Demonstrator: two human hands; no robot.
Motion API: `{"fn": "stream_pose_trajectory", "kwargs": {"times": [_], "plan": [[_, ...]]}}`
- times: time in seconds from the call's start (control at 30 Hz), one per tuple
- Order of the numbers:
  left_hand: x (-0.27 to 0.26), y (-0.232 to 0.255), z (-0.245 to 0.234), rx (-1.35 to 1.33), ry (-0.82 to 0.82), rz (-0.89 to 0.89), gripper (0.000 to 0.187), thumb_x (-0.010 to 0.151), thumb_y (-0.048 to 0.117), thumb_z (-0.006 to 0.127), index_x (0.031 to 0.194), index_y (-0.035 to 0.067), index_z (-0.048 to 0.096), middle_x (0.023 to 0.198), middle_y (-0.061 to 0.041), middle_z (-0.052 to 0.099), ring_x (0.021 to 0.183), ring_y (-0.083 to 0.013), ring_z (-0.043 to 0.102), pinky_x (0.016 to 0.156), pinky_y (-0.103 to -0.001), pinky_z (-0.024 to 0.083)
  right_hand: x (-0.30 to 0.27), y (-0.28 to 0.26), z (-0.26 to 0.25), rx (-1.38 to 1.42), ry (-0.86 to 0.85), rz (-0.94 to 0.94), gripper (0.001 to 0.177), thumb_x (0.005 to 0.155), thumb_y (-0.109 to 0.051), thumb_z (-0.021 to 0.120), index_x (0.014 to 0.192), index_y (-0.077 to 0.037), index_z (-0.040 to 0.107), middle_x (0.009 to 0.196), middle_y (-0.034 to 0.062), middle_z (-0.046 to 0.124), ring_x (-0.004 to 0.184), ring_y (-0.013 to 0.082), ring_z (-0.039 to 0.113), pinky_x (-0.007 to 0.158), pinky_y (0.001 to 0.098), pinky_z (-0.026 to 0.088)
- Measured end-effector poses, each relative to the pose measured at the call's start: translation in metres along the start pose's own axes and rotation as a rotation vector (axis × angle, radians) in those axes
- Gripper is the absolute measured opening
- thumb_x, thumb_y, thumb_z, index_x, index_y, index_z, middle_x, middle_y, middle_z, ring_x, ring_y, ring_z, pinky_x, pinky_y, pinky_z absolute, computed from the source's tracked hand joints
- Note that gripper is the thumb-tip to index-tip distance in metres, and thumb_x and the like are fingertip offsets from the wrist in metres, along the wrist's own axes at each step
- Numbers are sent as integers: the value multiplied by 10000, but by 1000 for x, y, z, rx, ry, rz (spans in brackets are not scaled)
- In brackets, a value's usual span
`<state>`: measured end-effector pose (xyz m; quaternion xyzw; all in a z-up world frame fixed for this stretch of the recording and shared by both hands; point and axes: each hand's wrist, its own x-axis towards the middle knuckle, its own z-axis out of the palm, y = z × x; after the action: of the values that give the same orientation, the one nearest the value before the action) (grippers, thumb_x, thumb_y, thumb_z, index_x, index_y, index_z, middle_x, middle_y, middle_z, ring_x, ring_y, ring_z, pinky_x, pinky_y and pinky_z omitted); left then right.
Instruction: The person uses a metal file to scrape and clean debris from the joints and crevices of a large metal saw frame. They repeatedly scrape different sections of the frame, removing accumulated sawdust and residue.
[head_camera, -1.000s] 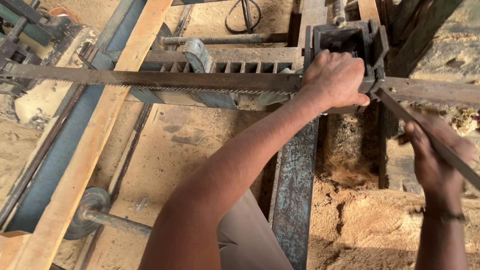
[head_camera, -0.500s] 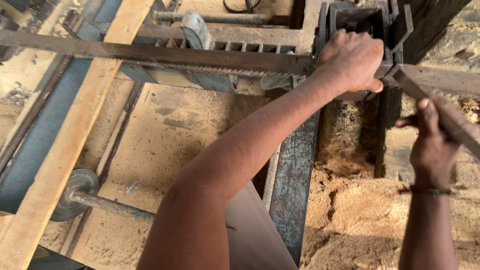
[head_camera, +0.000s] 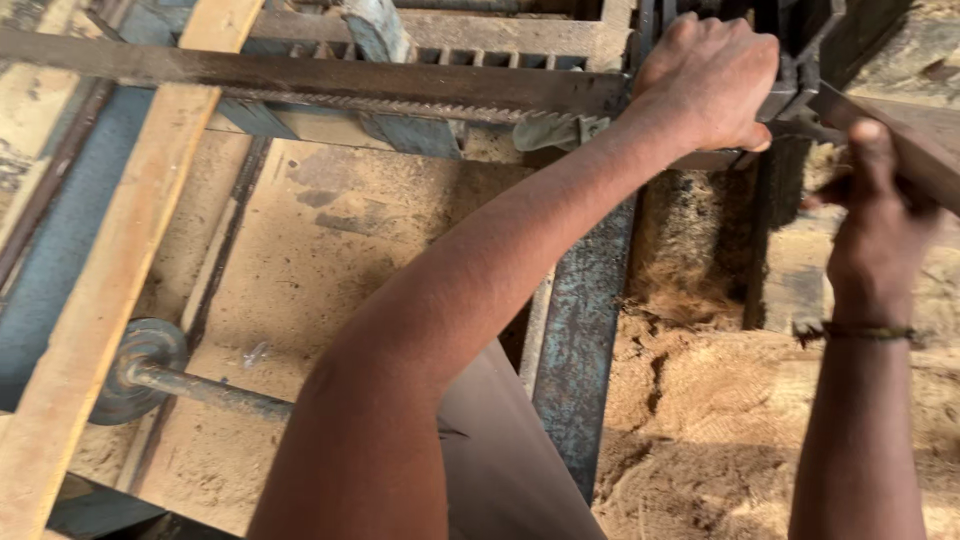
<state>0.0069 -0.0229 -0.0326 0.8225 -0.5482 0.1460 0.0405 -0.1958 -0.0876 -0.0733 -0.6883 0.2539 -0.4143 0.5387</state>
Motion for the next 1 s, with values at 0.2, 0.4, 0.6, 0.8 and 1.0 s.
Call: {"fn": "stream_pose_trajectory", "kwargs": {"times": [0.2, 0.4, 0.6, 0.8, 1.0], "plan": [[-6, -5, -16, -44, -85, 42, 749, 607, 732, 855, 1001, 113, 704, 853, -2, 654, 754, -184, 610, 738, -393, 515, 23, 17, -18, 10, -111, -37, 299, 1185, -228, 776, 1271, 56, 741, 1032, 132, 732, 809, 153, 691, 736, 288, 622], [-16, -5, -39, -35, -247, 17, 718, 716, 747, 826, 949, 78, 717, 806, -18, 655, 721, -161, 618, 804, -403, 530, 21, -3, -49, 75, -52, 35, 112, 1130, -106, 686, 1169, -1, 685, 1040, 130, 720, 767, 145, 685, 629, 250, 616], [-16, -6, -37, 6, -161, 35, 776, 696, 800, 802, 913, 59, 731, 779, -46, 647, 717, -184, 616, 813, -434, 545, 48, -2, -31, 275, -115, 96, 106, 1146, 6, 670, 1240, 48, 697, 1093, 205, 718, 797, 197, 711, 622, 284, 628], [-16, -6, -36, -2, -83, 64, 781, 642, 777, 829, 945, 63, 738, 777, -57, 658, 702, -213, 639, 770, -455, 548, 47, -20, -14, 255, -8, 250, 116, 1062, -10, 717, 1175, 14, 714, 1061, 151, 755, 692, 142, 691, 523, 225, 604], [-15, -4, -38, -19, -158, 28, 763, 673, 788, 814, 892, 61, 746, 765, -65, 662, 714, -195, 650, 839, -451, 550, 48, -44, 7, 225, -30, 238, 93, 1074, -25, 731, 1162, 3, 742, 995, 129, 720, 643, 96, 620, 482, 203, 555]]}}
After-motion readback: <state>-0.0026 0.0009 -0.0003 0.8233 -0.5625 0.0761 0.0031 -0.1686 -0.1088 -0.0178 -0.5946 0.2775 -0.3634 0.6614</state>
